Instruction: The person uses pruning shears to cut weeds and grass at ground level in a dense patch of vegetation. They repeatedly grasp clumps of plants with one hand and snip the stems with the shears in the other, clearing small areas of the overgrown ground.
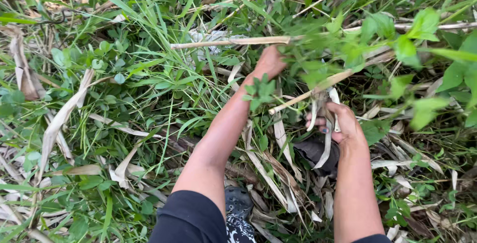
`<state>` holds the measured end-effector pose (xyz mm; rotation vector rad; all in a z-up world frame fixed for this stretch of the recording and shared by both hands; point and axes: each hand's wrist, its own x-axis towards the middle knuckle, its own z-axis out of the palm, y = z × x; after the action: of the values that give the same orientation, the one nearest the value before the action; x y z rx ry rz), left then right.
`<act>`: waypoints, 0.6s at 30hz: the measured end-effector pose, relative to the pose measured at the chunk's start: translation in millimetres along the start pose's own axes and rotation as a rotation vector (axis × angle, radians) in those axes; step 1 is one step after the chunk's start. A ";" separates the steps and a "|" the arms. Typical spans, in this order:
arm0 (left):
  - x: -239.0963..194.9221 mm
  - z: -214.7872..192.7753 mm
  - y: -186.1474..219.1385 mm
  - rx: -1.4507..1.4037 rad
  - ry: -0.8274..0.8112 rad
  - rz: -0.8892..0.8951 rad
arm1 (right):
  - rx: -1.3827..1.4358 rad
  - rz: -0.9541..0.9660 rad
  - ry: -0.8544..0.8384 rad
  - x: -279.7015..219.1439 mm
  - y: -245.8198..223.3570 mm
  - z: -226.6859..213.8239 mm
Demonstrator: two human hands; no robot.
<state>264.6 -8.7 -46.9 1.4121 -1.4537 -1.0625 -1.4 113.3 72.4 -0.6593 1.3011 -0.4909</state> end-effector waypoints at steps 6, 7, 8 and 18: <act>28.5 71.7 8.1 0.261 0.006 0.572 | 0.013 0.018 -0.036 10.3 14.6 -19.2; 29.7 77.1 9.2 0.247 -0.108 0.397 | 0.003 0.021 -0.042 10.2 16.1 -23.2; 30.8 75.6 9.9 0.238 -0.220 0.225 | -0.005 0.019 -0.053 13.1 16.7 -23.7; 15.7 31.4 49.0 0.013 -0.182 0.172 | 0.001 0.025 -0.085 5.8 17.3 -23.5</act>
<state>219.6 -23.1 -9.5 1.1998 -1.6828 -1.0958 -23.8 118.0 53.3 -0.6563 1.2272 -0.4387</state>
